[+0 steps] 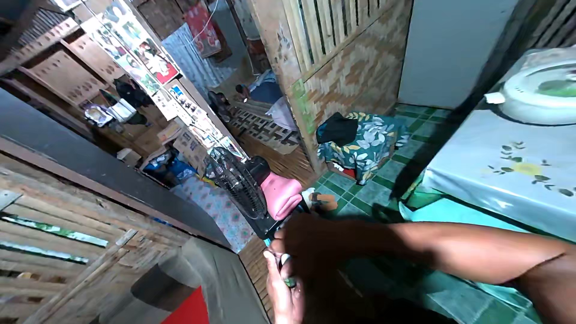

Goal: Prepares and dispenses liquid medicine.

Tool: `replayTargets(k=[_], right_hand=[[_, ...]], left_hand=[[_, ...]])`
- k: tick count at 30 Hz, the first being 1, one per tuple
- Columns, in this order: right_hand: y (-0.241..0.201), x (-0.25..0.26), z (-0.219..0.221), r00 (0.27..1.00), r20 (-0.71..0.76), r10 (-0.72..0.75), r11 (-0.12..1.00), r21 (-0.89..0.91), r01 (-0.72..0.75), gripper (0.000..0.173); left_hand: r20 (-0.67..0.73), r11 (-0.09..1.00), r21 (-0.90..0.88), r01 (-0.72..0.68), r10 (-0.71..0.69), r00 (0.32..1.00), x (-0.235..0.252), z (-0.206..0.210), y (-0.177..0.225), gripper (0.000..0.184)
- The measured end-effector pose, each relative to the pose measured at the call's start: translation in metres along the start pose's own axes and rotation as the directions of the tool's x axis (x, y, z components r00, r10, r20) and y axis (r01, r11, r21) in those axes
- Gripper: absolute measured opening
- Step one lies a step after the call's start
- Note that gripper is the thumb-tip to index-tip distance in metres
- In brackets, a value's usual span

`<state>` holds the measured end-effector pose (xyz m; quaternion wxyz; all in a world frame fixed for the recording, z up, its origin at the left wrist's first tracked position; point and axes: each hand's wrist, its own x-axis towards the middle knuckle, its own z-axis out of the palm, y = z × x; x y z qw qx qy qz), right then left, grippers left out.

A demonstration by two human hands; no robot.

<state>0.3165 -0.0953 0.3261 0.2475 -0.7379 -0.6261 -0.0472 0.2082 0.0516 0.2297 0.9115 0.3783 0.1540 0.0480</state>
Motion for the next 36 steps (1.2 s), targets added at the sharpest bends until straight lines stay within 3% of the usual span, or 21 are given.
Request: replayTargets(k=[2, 5, 9, 13, 15, 17, 20, 22, 27, 31, 33, 34, 36], right_hand=[[-0.001, 0.002, 0.001, 0.999, 0.037, -0.029, 0.997, -0.07, 0.031, 0.028], [0.004, 0.004, 0.0, 0.984, 0.05, -0.17, 0.985, -0.03, 0.172, 0.008], [0.004, 0.006, -0.01, 0.961, 0.084, -0.264, 0.961, 0.109, 0.255, 0.018], [0.002, 0.007, -0.014, 0.952, 0.066, -0.299, 0.945, 0.16, 0.286, 0.029], [0.0, 0.005, -0.011, 0.967, 0.026, -0.252, 0.957, 0.158, 0.245, 0.039], [-0.002, 0.006, -0.008, 0.986, -0.006, -0.168, 0.985, 0.043, 0.168, 0.05], [-0.004, 0.01, -0.007, 0.989, 0.047, -0.141, 0.976, -0.161, 0.147, 0.03], [-0.003, 0.013, -0.009, 0.977, 0.083, -0.199, 0.965, -0.156, 0.21, 0.021], [0.004, 0.016, -0.015, 0.949, -0.003, -0.314, 0.948, -0.045, 0.314, 0.016], [0.0, 0.021, -0.03, 0.927, -0.033, -0.375, 0.927, 0.023, 0.375, 0.025], [-0.003, 0.023, -0.036, 0.942, -0.147, -0.301, 0.934, 0.153, 0.322, 0.019], [-0.002, 0.024, -0.036, 0.956, -0.209, -0.207, 0.925, 0.274, 0.261, 0.019], [0.01, 0.026, -0.023, 0.939, -0.341, 0.041, 0.79, 0.586, 0.178, 0.018]], left_hand=[[0.0, 1.0, -0.03, 0.006, -0.006, 1.0, 0.001, -0.002, -0.001, 0.055], [-0.005, 0.999, 0.018, 0.047, -0.047, 0.999, 0.001, -0.008, -0.002, 0.062], [0.008, 0.994, 0.033, 0.104, -0.105, 0.994, 0.001, -0.011, 0.001, 0.069], [0.081, 0.995, -0.002, 0.104, -0.103, 0.991, 0.001, -0.01, 0.005, 0.06], [0.095, 1.0, 0.023, 0.019, -0.021, 0.995, 0.001, -0.007, 0.005, 0.044], [0.027, 0.995, 0.1, -0.029, 0.026, 0.999, 0.0, -0.005, 0.005, 0.047], [-0.062, 0.988, 0.147, 0.036, -0.027, 0.998, -0.001, 0.001, 0.006, 0.058], [-0.06, 0.985, 0.169, 0.04, -0.031, 0.998, -0.003, 0.002, 0.009, 0.061], [0.005, 0.988, 0.142, 0.063, -0.065, 0.998, -0.005, -0.001, 0.02, 0.067], [-0.033, 0.984, 0.079, 0.162, -0.16, 0.987, -0.005, 0.0, 0.027, 0.067], [-0.031, 0.987, 0.032, 0.159, -0.158, 0.987, -0.006, 0.002, 0.029, 0.066], [0.036, 0.991, -0.026, 0.133, -0.132, 0.991, -0.004, -0.001, 0.03, 0.063], [0.209, 0.984, -0.162, 0.068, -0.033, 0.977, 0.003, -0.005, 0.036, 0.057]])
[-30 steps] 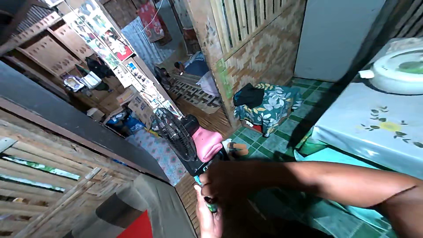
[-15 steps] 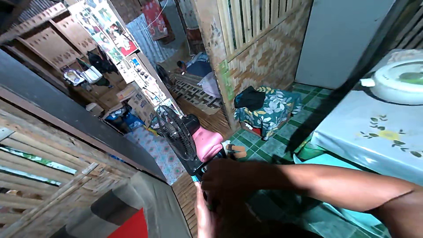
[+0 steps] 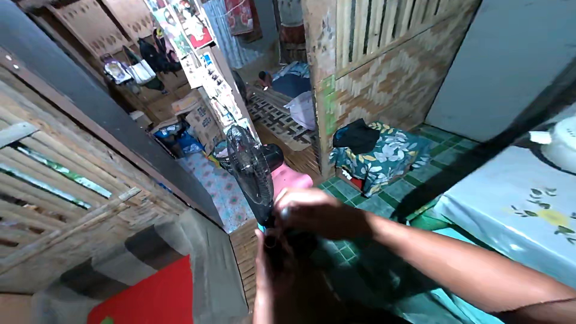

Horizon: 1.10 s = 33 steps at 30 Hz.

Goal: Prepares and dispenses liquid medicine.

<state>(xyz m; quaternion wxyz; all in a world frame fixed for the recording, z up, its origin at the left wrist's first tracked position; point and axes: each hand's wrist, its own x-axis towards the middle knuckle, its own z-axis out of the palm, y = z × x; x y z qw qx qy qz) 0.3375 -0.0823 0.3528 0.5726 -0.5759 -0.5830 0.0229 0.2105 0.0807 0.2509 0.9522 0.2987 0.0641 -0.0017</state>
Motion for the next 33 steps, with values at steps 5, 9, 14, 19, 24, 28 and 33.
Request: replayTargets(k=[5, 9, 14, 19, 24, 28, 33], right_hand=[[0.048, -0.007, 0.029, 0.789, -0.11, 0.605, 0.694, 0.558, -0.454, 0.029], [0.023, 0.018, 0.052, 0.933, -0.108, 0.343, 0.939, 0.044, -0.34, 0.043], [0.018, 0.05, 0.083, 0.99, -0.141, 0.02, 0.981, -0.188, -0.047, 0.052], [0.001, 0.082, 0.093, 0.976, -0.204, -0.079, 0.984, -0.176, 0.043, 0.027], [-0.021, 0.113, 0.066, 0.985, -0.143, -0.092, 0.993, -0.081, 0.082, 0.018], [-0.045, 0.138, 0.034, 0.989, 0.01, -0.15, 0.938, -0.315, 0.145, 0.026], [-0.066, 0.157, 0.016, 0.956, 0.195, -0.218, 0.805, -0.518, 0.289, 0.035]], left_hand=[[0.052, 0.966, -0.035, -0.256, 0.257, 0.965, 0.005, 0.014, 0.03, 0.057], [-0.095, 0.9, -0.001, -0.435, 0.433, 0.896, 0.01, 0.037, 0.055, 0.065], [-0.234, 0.746, 0.241, -0.621, 0.666, 0.708, 0.014, 0.061, 0.072, 0.07], [-0.222, 0.59, 0.27, -0.761, 0.807, 0.547, 0.009, 0.075, 0.089, 0.06], [-0.082, 0.622, 0.116, -0.775, 0.783, 0.616, -0.012, 0.076, 0.116, 0.045], [0.065, 0.698, -0.094, -0.71, 0.716, 0.696, -0.034, 0.083, 0.139, 0.039], [0.143, 0.744, -0.042, -0.666, 0.665, 0.733, -0.05, 0.101, 0.155, 0.047]])
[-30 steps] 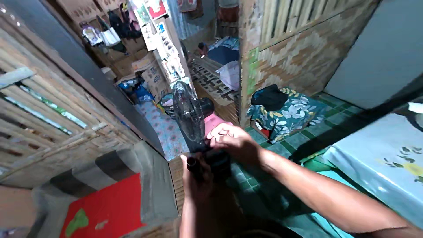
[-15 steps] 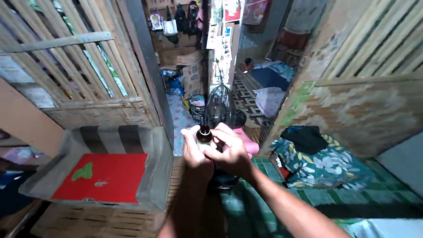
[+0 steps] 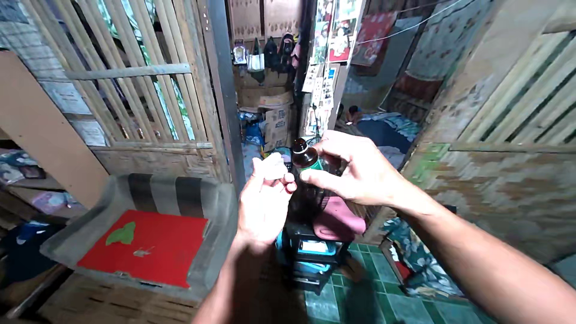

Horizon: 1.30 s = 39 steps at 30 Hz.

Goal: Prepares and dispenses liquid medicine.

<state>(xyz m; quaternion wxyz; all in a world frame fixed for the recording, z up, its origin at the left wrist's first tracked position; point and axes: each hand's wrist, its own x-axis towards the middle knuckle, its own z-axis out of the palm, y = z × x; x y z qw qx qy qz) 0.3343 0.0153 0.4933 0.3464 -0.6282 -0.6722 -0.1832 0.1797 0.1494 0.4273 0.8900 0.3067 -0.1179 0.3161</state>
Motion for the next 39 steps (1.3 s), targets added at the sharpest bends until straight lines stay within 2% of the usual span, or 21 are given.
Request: replayTargets(k=[5, 12, 17, 25, 39], right_hand=[[-0.004, 0.015, -0.022, 0.998, 0.041, -0.054, 0.974, -0.219, 0.062, 0.042], [-0.015, 0.03, -0.051, 0.985, 0.051, -0.167, 0.896, -0.408, 0.173, 0.046], [-0.021, 0.041, -0.067, 0.968, 0.112, -0.225, 0.811, -0.529, 0.25, 0.05], [-0.029, 0.052, -0.078, 0.958, 0.14, -0.25, 0.775, -0.564, 0.285, 0.049], [-0.031, 0.057, -0.08, 0.944, 0.19, -0.27, 0.743, -0.582, 0.33, 0.045]], left_hand=[[0.072, 0.998, 0.064, 0.004, -0.008, 0.997, 0.005, 0.014, 0.009, 0.044], [0.124, 0.998, 0.068, -0.009, 0.0, 0.992, 0.011, 0.025, 0.012, 0.042], [0.137, 0.993, 0.109, -0.039, 0.024, 0.99, 0.016, 0.031, 0.012, 0.042], [0.143, 0.998, 0.066, 0.006, -0.015, 0.99, 0.017, 0.037, 0.015, 0.049], [0.166, 0.999, 0.011, 0.041, -0.042, 0.985, 0.018, 0.037, 0.017, 0.05]])
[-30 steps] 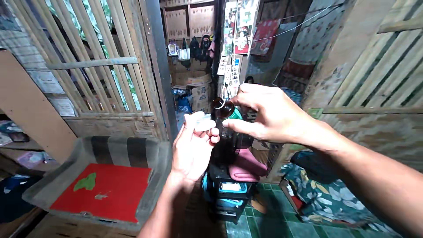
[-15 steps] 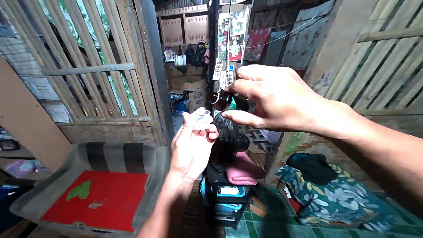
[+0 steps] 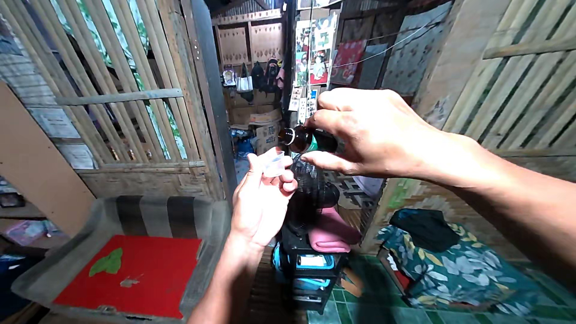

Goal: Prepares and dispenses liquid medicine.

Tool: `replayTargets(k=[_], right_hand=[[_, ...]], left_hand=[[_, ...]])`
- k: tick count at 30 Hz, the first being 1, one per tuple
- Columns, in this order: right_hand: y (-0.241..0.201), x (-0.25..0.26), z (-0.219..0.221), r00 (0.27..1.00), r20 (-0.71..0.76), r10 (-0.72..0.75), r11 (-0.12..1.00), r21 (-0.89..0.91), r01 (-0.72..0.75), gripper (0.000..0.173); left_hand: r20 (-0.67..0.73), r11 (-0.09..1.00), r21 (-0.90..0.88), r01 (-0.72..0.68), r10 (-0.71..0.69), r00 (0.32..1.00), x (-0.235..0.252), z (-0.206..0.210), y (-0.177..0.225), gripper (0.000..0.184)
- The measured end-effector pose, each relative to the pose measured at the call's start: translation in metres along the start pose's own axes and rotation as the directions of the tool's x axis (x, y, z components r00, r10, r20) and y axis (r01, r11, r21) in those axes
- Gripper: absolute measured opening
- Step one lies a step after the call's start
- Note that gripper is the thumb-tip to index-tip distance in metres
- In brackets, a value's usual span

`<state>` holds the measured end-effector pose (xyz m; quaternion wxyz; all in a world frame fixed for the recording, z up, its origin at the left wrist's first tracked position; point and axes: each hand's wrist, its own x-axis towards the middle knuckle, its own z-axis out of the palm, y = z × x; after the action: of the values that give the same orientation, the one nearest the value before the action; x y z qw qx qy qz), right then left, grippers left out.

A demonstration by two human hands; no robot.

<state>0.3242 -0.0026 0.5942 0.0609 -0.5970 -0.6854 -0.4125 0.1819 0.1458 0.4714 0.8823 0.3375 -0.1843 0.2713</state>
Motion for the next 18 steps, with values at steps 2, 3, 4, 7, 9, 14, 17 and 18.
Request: replayTargets(k=[2, 3, 4, 7, 9, 14, 17, 18], right_hand=[[0.0, 0.001, -0.001, 1.0, -0.005, -0.015, 1.0, -0.014, 0.015, 0.042], [0.0, 0.002, -0.003, 1.0, -0.013, -0.025, 1.0, -0.018, 0.024, 0.041], [0.001, 0.003, -0.003, 1.0, -0.009, -0.029, 0.999, -0.025, 0.029, 0.04], [0.002, 0.006, -0.006, 0.999, -0.013, -0.05, 0.998, -0.044, 0.049, 0.038], [0.003, 0.007, -0.006, 0.997, -0.024, -0.071, 0.995, -0.065, 0.07, 0.037], [0.004, 0.009, -0.007, 0.991, -0.033, -0.127, 0.987, -0.102, 0.123, 0.037], [0.005, 0.01, -0.007, 0.988, -0.022, -0.15, 0.983, -0.114, 0.146, 0.034], [0.006, 0.01, -0.007, 0.988, -0.017, -0.152, 0.982, -0.12, 0.149, 0.034]], left_hand=[[0.003, 1.0, 0.025, 0.0, 0.0, 1.0, 0.002, -0.001, 0.0, 0.049], [-0.005, 0.999, 0.041, 0.0, 0.0, 1.0, 0.003, -0.001, 0.0, 0.05], [-0.012, 0.998, 0.056, 0.002, -0.002, 1.0, 0.004, -0.001, 0.001, 0.05], [-0.017, 0.998, 0.067, 0.007, -0.006, 1.0, 0.006, 0.0, 0.001, 0.05], [-0.008, 0.997, 0.07, 0.016, -0.015, 1.0, 0.007, 0.0, 0.001, 0.051], [-0.015, 0.997, 0.076, 0.023, -0.022, 1.0, 0.01, 0.002, -0.003, 0.052], [-0.024, 0.997, 0.07, 0.03, -0.029, 0.999, 0.012, 0.002, -0.004, 0.052], [-0.023, 0.997, 0.066, 0.033, -0.031, 0.999, 0.012, 0.002, -0.005, 0.052]])
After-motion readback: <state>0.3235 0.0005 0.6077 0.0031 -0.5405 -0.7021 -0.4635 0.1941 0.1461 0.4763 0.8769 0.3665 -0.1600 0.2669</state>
